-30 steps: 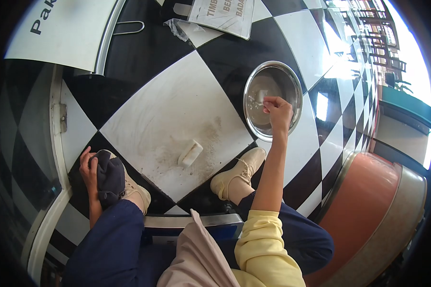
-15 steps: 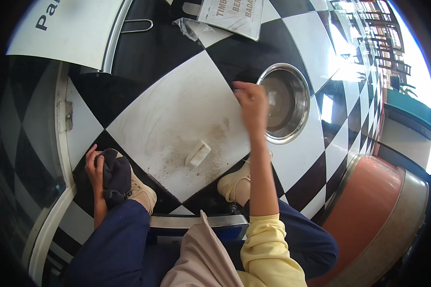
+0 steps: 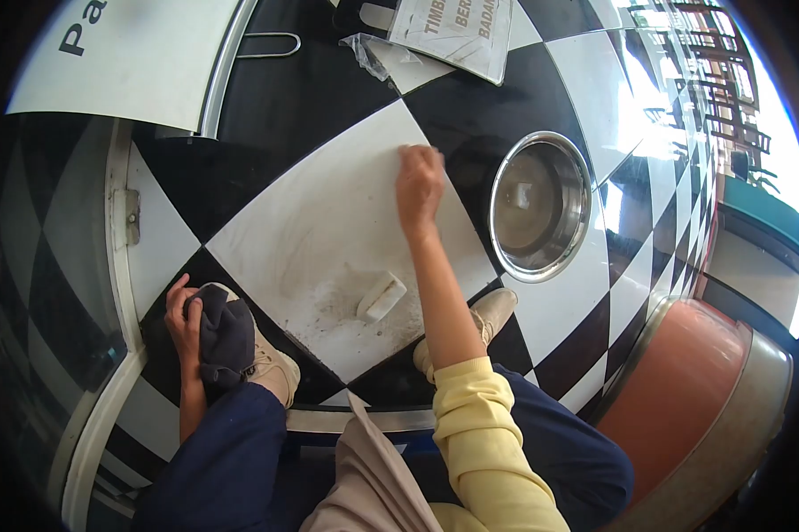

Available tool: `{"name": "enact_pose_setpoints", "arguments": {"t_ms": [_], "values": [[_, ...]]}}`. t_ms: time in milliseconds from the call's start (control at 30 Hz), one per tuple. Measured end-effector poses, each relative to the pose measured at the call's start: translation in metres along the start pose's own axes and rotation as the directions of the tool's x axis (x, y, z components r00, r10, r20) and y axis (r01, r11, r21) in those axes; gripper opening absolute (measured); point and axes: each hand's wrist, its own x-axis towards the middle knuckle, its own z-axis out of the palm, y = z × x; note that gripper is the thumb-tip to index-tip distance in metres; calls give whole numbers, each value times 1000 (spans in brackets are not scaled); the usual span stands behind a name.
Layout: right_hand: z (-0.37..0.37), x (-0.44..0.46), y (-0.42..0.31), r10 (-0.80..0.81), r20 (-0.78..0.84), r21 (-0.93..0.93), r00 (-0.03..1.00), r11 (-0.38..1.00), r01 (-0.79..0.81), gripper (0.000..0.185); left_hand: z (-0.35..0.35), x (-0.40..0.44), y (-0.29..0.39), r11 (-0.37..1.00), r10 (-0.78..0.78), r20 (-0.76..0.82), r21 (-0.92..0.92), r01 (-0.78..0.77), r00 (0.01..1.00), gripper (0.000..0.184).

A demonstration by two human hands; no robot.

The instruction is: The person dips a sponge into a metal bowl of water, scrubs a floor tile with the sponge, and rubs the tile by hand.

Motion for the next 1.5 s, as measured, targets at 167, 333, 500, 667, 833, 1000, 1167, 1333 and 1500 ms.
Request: {"name": "enact_pose_setpoints", "arguments": {"t_ms": [167,333,500,667,833,1000,1167,1333,1500], "values": [[-3,-75,-61,-363,380,322,851,914,246,30,-1,0,2,1000,-1,8,-6,1,1000,15],[4,-45,-27,-360,367,128,858,933,336,16,0,-1,2,1000,13,-6,-7,-13,1000,16],[6,-10,-11,-165,231,25,959,986,164,21,1,0,-2,1000,18,-2,3,-18,1000,16],[-8,-84,-70,-615,488,362,619,788,498,35,-1,0,-1,1000,28,10,8,-28,1000,15],[-3,-12,-8,-260,395,-152,881,927,342,45,-1,0,2,999,33,2,15,-33,999,15],[15,-54,-18,-321,483,157,815,947,280,62,2,0,-2,1000,22,-21,-1,-22,1000,15],[21,-27,-4,-448,493,111,746,883,457,52,-2,0,1,999,39,1,12,-39,999,15],[22,17,1,-227,347,-128,910,950,286,51,2,-1,2,1000,10,-26,7,-9,1000,15],[25,-2,0,-452,453,98,768,882,461,52,0,-3,-2,999,42,-10,4,-42,999,15]]}}
